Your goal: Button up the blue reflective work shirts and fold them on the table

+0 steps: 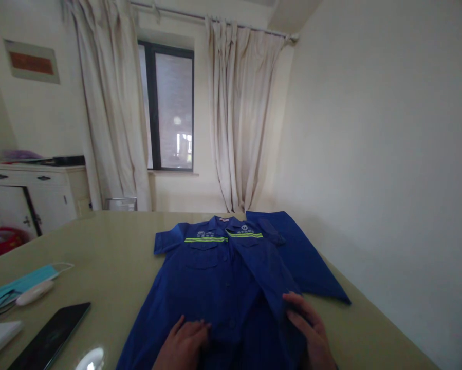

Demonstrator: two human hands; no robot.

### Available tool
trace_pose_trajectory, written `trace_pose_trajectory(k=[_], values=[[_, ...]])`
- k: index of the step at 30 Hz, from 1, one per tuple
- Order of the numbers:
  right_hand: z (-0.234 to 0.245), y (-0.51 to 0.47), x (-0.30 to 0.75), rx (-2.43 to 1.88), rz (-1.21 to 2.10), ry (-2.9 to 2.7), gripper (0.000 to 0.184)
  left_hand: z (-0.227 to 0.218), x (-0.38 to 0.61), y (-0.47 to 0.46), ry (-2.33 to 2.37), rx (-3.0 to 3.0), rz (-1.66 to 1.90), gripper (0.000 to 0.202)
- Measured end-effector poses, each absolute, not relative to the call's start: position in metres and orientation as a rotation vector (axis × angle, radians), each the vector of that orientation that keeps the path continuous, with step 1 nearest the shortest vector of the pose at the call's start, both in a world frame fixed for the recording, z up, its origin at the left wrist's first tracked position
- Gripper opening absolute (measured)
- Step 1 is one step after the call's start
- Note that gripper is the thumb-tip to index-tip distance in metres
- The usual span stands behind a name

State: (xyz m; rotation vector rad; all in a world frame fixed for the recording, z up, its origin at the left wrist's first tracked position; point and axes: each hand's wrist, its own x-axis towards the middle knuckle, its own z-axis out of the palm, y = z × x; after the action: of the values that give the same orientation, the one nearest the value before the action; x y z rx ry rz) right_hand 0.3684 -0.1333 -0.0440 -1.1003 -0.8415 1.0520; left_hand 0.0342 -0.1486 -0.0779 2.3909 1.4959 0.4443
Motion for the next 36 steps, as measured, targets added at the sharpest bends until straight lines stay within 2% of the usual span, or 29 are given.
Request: trace_pose_trajectory(k=[3, 6, 9, 14, 16, 18, 21, 23, 26, 31, 34, 36], values=[[-0.044, -0.135, 0.380, -1.125, 0.936, -0.861, 0.036, -0.080, -0.006, -0.152, 1.594, 2.330, 0.683, 0.038], [-0.029, -0.134, 0.393, -1.165, 0.847, -0.963, 0.036, -0.077, -0.030, -0.152, 1.721, 2.291, 0.862, 0.028], [0.000, -0.127, 0.393, -1.206, 0.760, -1.206, 0.036, -0.061, -0.009, -0.145, 1.737, 2.347, 0.792, 0.026], [0.038, -0.091, 0.353, -1.316, 0.886, -2.128, 0.037, -0.027, 0.089, -0.103, 1.562, 2.447, 0.521, 0.034], [0.033, -0.071, 0.334, -1.379, 0.824, -2.242, 0.037, -0.023, 0.121, -0.080, 1.473, 2.460, 0.417, 0.050], [0.015, -0.051, 0.321, -1.470, 0.687, -2.130, 0.034, -0.024, 0.140, -0.059, 1.379, 2.466, 0.386, 0.062], [-0.019, -0.029, 0.319, -1.505, 0.523, -1.787, 0.029, -0.029, 0.151, -0.041, 1.192, 2.496, 0.428, 0.064], [-0.036, -0.020, 0.327, -1.480, 0.542, -1.661, 0.037, -0.035, 0.152, -0.035, 1.086, 2.534, 0.436, 0.066], [-0.046, -0.011, 0.350, -1.469, 0.570, -1.655, 0.052, -0.044, 0.149, -0.030, 1.171, 2.514, 0.518, 0.057], [-0.034, 0.001, 0.396, -1.590, 0.393, -1.491, 0.042, -0.052, 0.134, -0.015, 1.559, 2.387, 0.615, 0.054], [-0.028, 0.000, 0.405, -1.624, 0.490, -1.487, 0.044, -0.051, 0.128, -0.005, 1.669, 2.388, 0.570, 0.023], [-0.027, -0.004, 0.400, -1.556, 0.611, -1.581, 0.042, -0.052, 0.127, 0.000, 1.706, 2.409, 0.572, 0.019]])
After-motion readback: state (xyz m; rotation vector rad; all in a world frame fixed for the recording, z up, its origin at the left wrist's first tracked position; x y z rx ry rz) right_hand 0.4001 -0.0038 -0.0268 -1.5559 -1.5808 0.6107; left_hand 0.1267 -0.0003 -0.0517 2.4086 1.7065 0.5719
